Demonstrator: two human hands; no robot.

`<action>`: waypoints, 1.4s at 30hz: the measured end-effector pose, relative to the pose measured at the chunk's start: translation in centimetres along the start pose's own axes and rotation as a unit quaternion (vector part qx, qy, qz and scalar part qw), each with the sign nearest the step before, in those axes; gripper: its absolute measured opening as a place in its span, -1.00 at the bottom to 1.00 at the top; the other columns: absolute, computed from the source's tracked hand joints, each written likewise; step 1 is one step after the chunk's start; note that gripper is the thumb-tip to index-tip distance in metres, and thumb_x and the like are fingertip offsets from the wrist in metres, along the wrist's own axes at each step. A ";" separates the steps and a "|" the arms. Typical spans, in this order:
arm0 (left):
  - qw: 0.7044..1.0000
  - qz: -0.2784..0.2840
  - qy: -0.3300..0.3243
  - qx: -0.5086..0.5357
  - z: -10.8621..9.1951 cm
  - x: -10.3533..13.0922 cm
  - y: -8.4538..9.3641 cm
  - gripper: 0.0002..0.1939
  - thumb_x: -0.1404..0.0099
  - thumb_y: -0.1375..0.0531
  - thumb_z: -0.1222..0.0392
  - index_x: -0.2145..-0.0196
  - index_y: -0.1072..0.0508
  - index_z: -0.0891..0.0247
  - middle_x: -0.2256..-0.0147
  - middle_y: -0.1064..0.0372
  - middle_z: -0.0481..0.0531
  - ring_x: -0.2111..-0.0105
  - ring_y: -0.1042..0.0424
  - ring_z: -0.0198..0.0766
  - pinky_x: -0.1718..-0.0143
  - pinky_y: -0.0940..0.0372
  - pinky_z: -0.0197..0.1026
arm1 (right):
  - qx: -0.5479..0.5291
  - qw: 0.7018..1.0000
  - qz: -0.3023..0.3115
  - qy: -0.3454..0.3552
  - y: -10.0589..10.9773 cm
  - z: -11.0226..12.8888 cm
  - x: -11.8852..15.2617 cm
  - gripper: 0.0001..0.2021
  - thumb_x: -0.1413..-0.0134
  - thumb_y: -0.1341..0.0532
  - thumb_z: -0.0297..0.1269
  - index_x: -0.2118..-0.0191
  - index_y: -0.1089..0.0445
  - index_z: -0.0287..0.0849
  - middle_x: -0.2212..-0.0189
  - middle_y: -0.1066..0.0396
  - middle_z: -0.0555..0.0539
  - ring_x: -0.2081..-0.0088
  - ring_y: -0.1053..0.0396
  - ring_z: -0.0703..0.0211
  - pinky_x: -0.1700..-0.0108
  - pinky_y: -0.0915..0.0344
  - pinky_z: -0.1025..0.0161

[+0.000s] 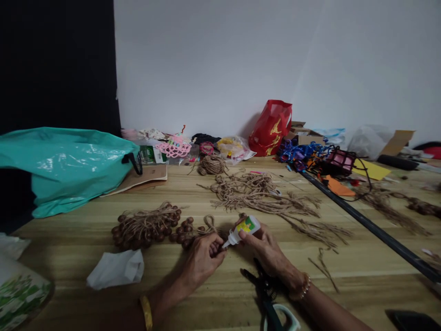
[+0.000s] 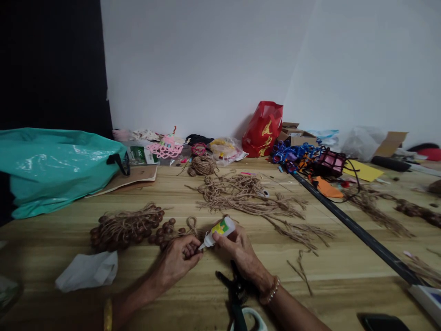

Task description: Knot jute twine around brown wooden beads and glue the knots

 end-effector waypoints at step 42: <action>1.000 0.011 0.006 -0.009 -0.5 -0.2 0.3 -0.94 -0.03 -0.14 0.35 0.53 -0.34 0.23 0.62 -0.19 -0.15 0.57 -0.24 -0.33 0.52 -0.14 -0.33 | 0.032 0.999 0.012 0.009 -0.5 0.6 0.3 -0.75 -0.05 -0.32 -0.12 0.25 -0.42 -0.19 0.40 -0.43 -0.02 0.37 -0.33 0.21 0.28 -0.26 0.32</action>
Point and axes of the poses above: each hand's wrist, its own x-axis away from the middle knuckle, its own y-axis out of the back of the hand, z = x × y, the point moved 1 cm from there along -x, towards the middle knuckle
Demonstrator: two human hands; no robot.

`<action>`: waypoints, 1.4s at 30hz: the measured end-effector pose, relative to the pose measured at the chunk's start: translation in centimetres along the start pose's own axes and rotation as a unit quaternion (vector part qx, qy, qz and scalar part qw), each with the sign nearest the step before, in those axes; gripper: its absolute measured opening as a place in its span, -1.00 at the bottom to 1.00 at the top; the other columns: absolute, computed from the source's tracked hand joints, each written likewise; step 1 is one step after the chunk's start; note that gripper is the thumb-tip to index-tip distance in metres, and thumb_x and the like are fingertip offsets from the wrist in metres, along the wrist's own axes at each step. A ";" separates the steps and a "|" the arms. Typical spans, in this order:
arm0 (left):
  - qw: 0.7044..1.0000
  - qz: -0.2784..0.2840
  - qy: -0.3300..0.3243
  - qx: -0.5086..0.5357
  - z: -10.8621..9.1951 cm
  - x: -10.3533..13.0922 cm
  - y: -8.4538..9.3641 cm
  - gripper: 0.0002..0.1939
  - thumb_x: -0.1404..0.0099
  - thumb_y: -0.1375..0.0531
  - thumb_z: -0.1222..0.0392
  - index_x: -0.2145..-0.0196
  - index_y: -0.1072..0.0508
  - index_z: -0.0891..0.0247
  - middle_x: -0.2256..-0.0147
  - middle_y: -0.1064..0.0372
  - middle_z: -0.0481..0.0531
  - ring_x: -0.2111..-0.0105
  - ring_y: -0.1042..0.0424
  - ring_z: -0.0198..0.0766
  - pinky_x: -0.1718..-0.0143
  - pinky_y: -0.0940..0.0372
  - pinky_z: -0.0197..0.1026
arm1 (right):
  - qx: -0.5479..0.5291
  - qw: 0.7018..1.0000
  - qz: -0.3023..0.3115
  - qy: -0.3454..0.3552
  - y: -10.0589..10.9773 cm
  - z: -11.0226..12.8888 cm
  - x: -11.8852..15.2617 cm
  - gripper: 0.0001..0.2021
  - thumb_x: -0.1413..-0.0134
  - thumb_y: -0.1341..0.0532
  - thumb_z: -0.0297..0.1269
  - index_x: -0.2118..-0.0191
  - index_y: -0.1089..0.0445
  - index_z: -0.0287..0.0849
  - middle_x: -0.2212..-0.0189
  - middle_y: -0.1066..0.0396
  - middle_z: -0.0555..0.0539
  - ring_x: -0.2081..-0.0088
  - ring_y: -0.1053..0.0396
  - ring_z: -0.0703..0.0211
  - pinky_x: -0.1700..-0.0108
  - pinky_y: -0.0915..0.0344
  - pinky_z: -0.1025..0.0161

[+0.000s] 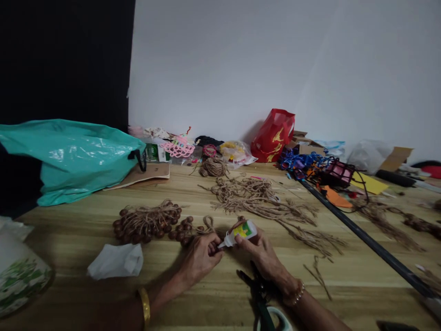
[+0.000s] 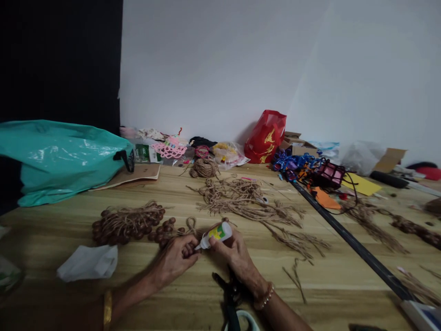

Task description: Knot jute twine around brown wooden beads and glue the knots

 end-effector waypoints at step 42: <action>0.999 -0.005 0.032 0.041 0.2 0.1 -0.3 -0.90 0.01 -0.15 0.40 0.51 -0.36 0.23 0.62 -0.18 -0.18 0.57 -0.22 -0.36 0.51 -0.15 -0.35 | -0.001 0.998 -0.063 -0.011 0.4 -1.2 -0.3 -0.69 0.02 -0.35 -0.04 0.32 -0.45 -0.22 0.47 -0.42 -0.04 0.42 -0.31 0.17 0.34 -0.27 0.30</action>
Point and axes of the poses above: each hand's wrist, its own x-axis away from the middle knuckle, its own y-axis out of the back of the hand, z = x × y, the point moved 1 cm from there along -x, towards the middle knuckle
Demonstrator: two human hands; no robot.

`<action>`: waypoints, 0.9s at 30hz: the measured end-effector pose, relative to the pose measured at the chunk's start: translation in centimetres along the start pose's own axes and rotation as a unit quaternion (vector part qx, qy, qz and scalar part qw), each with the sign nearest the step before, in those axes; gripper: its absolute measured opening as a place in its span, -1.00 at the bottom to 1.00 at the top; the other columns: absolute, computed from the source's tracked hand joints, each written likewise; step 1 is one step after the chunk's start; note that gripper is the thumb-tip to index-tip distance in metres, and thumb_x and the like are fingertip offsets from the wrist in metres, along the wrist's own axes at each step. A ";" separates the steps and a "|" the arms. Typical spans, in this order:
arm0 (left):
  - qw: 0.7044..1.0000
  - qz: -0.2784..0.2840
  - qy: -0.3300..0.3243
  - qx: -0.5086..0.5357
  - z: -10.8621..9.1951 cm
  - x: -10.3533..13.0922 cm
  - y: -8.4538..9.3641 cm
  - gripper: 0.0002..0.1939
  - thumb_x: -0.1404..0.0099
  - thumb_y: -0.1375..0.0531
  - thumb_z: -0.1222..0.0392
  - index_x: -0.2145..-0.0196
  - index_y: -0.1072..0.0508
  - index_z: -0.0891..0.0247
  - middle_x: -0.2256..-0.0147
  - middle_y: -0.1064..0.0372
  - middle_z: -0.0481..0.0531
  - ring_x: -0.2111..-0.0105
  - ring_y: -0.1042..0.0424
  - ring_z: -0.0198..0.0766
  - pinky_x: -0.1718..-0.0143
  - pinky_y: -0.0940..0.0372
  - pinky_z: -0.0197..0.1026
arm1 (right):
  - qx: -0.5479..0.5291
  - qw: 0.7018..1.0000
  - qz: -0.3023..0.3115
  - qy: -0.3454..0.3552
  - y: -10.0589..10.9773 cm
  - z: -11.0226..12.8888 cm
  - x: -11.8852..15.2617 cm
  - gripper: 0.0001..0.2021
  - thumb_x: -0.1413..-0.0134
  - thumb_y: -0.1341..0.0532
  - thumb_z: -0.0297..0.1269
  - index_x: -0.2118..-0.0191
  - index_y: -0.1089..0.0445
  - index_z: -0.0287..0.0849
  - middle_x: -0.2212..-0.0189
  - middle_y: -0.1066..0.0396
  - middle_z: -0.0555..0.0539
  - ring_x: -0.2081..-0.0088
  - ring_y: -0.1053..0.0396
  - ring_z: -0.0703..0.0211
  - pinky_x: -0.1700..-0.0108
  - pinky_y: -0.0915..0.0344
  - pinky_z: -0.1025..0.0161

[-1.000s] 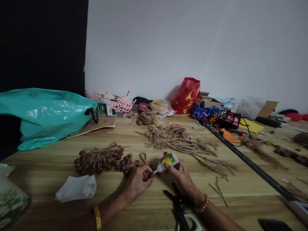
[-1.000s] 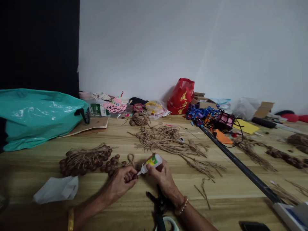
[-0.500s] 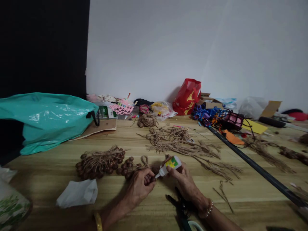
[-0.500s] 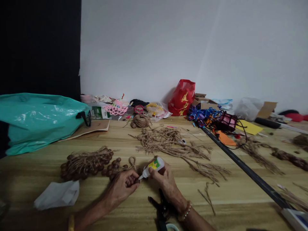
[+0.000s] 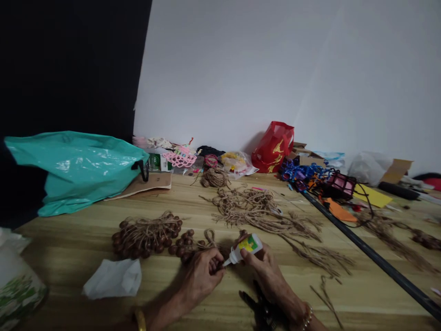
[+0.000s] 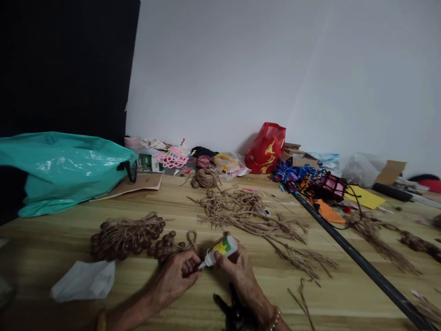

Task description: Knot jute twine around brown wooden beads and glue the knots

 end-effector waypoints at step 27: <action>1.000 -0.011 -0.003 -0.017 0.6 0.0 -0.5 -0.87 0.02 -0.14 0.43 0.50 -0.36 0.23 0.63 -0.17 -0.18 0.59 -0.20 -0.36 0.54 -0.12 -0.34 | 0.034 0.999 -0.028 0.011 -0.2 0.2 0.3 -0.63 0.10 -0.36 0.05 0.35 -0.44 -0.19 0.53 -0.42 -0.05 0.48 -0.32 0.15 0.39 -0.29 0.29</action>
Point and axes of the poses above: each hand's wrist, its own x-axis away from the middle knuckle, its own y-axis out of the back of the hand, z = x × y, the point moved 1 cm from there along -x, towards the middle knuckle
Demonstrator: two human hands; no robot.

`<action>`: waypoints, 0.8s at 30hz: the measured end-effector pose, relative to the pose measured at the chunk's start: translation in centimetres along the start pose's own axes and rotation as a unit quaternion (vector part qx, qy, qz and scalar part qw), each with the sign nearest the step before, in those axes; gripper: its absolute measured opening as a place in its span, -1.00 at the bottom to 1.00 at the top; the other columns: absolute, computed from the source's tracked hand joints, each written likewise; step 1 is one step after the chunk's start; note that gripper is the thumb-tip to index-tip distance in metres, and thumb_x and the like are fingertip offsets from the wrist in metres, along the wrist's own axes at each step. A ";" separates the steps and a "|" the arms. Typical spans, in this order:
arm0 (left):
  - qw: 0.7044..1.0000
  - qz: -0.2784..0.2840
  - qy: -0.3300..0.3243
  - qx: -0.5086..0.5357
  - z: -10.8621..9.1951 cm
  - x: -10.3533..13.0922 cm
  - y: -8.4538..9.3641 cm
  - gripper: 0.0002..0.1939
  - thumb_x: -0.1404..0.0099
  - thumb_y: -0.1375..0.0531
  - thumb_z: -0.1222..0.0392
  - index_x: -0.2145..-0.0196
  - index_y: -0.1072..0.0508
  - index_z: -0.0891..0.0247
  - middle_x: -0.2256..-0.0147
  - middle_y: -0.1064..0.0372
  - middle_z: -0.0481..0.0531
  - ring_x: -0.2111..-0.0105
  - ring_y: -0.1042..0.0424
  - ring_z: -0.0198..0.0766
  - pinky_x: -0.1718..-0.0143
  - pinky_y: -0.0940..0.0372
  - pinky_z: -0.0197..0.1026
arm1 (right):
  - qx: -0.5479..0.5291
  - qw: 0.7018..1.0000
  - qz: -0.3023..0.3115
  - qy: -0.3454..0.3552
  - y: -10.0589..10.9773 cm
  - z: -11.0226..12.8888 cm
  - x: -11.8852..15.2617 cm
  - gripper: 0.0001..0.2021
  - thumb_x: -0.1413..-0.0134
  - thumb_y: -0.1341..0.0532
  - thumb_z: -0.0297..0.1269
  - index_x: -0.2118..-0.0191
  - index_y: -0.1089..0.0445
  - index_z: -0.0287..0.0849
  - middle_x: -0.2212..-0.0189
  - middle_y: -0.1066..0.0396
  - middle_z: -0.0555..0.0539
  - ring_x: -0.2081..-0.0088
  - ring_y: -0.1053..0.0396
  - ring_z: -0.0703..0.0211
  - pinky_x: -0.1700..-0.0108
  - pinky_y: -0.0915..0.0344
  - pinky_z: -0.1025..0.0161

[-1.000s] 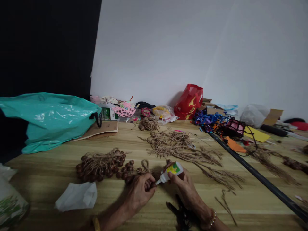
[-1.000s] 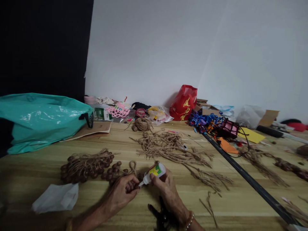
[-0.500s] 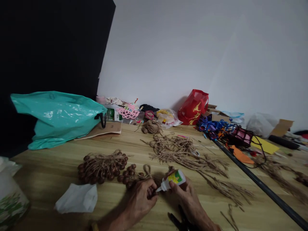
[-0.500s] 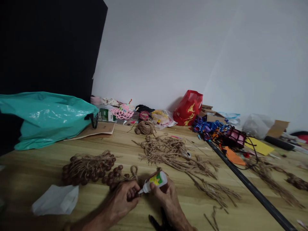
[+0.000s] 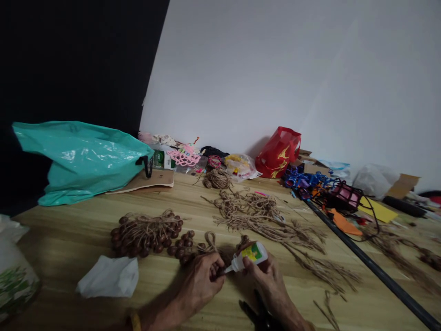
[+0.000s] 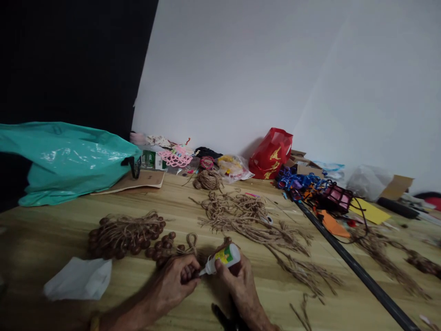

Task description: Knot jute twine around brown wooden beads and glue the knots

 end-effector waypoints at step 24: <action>1.000 -0.008 -0.003 0.019 0.2 -0.1 -0.1 -0.88 0.01 -0.14 0.41 0.48 -0.38 0.25 0.61 -0.17 -0.17 0.57 -0.21 -0.34 0.52 -0.13 -0.33 | -0.020 1.000 0.007 -0.003 0.0 0.3 0.0 -0.68 0.03 -0.34 -0.03 0.35 -0.43 -0.22 0.52 -0.41 -0.02 0.47 -0.28 0.22 0.39 -0.26 0.35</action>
Point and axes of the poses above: each hand's wrist, its own x-axis away from the middle knuckle, its own y-axis out of the back of the hand, z = x × y, the point moved 1 cm from there along -x, towards the middle knuckle
